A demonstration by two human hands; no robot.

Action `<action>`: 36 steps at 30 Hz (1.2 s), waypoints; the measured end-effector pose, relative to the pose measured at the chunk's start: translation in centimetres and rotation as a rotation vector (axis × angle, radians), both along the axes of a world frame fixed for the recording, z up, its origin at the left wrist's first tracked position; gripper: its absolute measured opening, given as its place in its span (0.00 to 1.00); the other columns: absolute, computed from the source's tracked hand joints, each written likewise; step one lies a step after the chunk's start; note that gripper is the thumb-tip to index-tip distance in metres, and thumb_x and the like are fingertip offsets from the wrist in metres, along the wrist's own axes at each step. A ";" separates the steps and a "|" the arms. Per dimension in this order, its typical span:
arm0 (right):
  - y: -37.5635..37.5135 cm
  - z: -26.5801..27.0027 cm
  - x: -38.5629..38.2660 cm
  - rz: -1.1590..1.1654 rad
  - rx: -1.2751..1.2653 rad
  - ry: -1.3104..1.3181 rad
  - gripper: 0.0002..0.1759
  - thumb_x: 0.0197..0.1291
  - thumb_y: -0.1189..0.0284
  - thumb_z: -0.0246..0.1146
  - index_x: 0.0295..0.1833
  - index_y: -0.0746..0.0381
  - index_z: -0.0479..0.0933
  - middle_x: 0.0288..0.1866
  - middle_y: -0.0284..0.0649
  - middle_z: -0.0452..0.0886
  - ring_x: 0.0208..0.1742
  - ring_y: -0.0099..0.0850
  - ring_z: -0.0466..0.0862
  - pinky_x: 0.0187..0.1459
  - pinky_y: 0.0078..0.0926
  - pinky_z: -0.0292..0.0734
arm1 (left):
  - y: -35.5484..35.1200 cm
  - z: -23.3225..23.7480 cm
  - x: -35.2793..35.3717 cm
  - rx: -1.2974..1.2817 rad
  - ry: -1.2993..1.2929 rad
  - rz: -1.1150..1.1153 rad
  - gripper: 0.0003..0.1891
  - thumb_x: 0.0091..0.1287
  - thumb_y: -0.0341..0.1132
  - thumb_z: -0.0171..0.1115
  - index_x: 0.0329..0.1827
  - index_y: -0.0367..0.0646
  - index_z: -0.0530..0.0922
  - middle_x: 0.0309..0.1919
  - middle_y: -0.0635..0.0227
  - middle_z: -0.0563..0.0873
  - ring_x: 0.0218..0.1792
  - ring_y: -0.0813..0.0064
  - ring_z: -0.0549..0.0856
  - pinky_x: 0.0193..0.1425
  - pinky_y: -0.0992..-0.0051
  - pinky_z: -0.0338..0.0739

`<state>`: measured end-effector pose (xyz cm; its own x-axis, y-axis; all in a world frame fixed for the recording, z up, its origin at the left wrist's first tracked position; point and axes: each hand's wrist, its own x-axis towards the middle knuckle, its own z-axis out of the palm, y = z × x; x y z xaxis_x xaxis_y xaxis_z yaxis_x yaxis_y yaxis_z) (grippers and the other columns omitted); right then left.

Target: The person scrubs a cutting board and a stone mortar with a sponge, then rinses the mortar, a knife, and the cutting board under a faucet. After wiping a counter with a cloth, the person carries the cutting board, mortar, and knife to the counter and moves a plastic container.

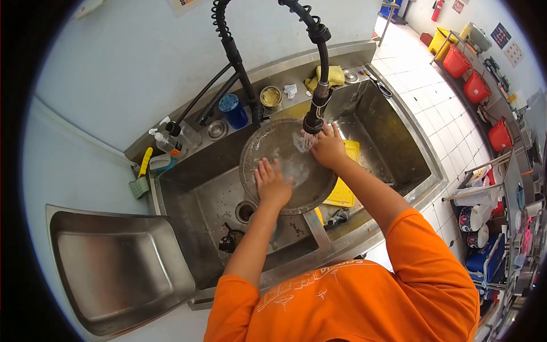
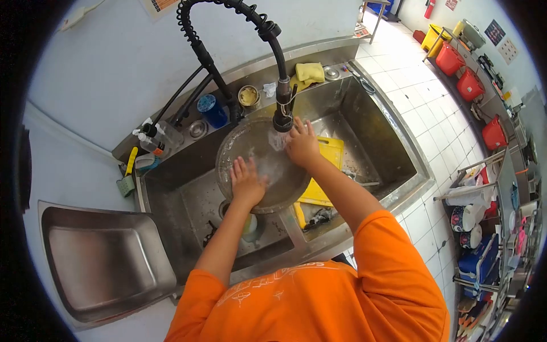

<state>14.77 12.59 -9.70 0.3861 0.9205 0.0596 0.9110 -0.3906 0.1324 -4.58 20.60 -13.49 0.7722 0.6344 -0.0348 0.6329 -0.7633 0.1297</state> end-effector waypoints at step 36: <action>1.5 -2.8 4.4 -0.309 0.377 0.859 0.26 0.59 0.63 0.53 0.62 0.60 0.63 0.49 0.55 0.76 0.54 0.48 0.74 0.55 0.34 0.68 | -4.4 0.0 -5.5 -1.000 -1.186 0.643 0.36 0.57 0.27 0.55 0.68 0.38 0.48 0.62 0.53 0.62 0.61 0.60 0.66 0.64 0.68 0.59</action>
<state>19.22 14.08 -12.45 0.6557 0.7503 -0.0844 0.4902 -0.5081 -0.7082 -10.06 16.23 -13.52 0.3070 0.9257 -0.2209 -0.0085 0.2348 0.9720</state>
